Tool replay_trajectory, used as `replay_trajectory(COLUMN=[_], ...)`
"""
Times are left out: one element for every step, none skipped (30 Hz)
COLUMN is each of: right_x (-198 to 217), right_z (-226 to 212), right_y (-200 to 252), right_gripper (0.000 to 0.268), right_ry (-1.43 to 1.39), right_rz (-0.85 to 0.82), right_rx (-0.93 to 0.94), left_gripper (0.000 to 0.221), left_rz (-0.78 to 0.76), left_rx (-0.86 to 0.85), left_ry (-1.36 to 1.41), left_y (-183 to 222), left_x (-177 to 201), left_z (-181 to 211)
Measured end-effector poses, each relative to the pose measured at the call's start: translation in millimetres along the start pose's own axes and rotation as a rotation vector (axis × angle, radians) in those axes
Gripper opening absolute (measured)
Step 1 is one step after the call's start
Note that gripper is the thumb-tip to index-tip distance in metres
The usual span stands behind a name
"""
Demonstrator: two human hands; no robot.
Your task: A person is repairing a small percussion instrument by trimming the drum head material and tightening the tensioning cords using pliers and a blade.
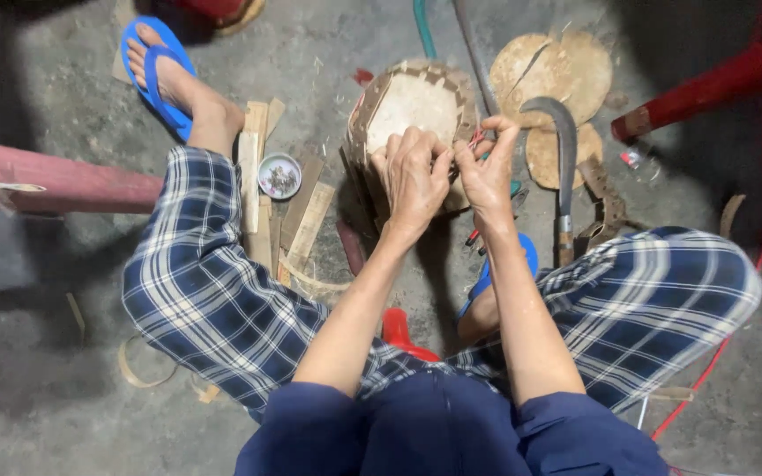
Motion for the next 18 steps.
replay_trajectory(right_x=[1.8,2.8,-0.9,-1.8,-0.3,0.6,5.8,11.2,16.8,20.5,22.7,24.8,24.7,23.6,23.1,20.4,19.2,17.4], right_z=[1.6,5.1,11.8,15.8,27.2,39.8,40.2,42.1,43.0,44.6,46.5,48.5,38.3,25.9,14.2,10.7,3.1,-4.3], right_y=[0.9,1.2,2.9,-0.6,2.0,3.8,4.1,3.6,1.8,-1.1,-4.0,-7.0,-6.2,-6.2,-5.6,-6.4,-7.2,-7.9], right_gripper=[0.042,0.044,0.045,0.045,0.041,0.038,0.038,0.033,0.029,0.029,0.026,0.024,0.024,0.023,0.023,0.023,0.027,0.034], right_ry=[-0.005,-0.041,-0.080,-0.089,-0.164,-0.239,-0.238,-0.281,-0.323,-0.322,-0.330,-0.338,-0.340,-0.334,-0.329,-0.331,-0.177,-0.022], right_rz=[0.006,0.007,0.002,0.001,0.021,0.041,0.044,0.056,0.068,0.072,0.079,0.085,0.083,0.054,0.029,0.029,0.021,0.013], right_rx=[0.019,0.010,-0.005,0.009,-0.045,-0.098,-0.100,-0.121,-0.139,-0.137,-0.141,-0.144,-0.146,-0.108,-0.072,-0.075,-0.022,0.031], left_gripper=[0.018,0.016,0.014,0.014,0.016,0.019,0.019,0.018,0.017,0.017,0.015,0.014,0.014,0.011,0.009,0.009,0.010,0.011], left_rz=[0.012,-0.006,-0.025,-0.015,-0.016,-0.018,-0.021,-0.027,-0.031,-0.033,-0.038,-0.043,-0.042,-0.044,-0.049,-0.051,-0.052,-0.054], left_rx=[-0.017,-0.001,0.021,0.010,0.011,0.011,0.011,0.024,0.035,0.032,0.042,0.053,0.055,0.060,0.066,0.067,0.062,0.057], left_ry=[0.001,0.021,0.034,0.028,0.023,0.018,0.019,0.020,0.023,0.026,0.031,0.036,0.033,0.045,0.057,0.054,0.050,0.045], left_y=[0.6,0.7,2.7,-1.0,1.8,3.9,4.6,4.4,2.9,2.6,2.5,2.2,2.6,2.7,3.2,2.2,1.3,0.3], left_x=[6.0,10.2,15.2,17.8,18.4,17.8,18.9,19.2,19.8,15.0,11.1,7.3,9.2,10.6,11.3,10.2,8.5,6.7], left_z=[6.1,9.8,8.9,8.7,6.9,4.4,5.2,5.2,5.9,4.1,0.8,-2.6,0.0,2.4,4.7,1.5,-0.8,-3.1])
Point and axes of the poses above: each hand's wrist, its own y-axis away from the middle knuckle, its own x-axis out of the back of the hand, z = x × y, the point moved 6 cm from there along -y, towards the middle knuckle, and after that the axes turned 4 degrees about -z, right-handed, at the moved point
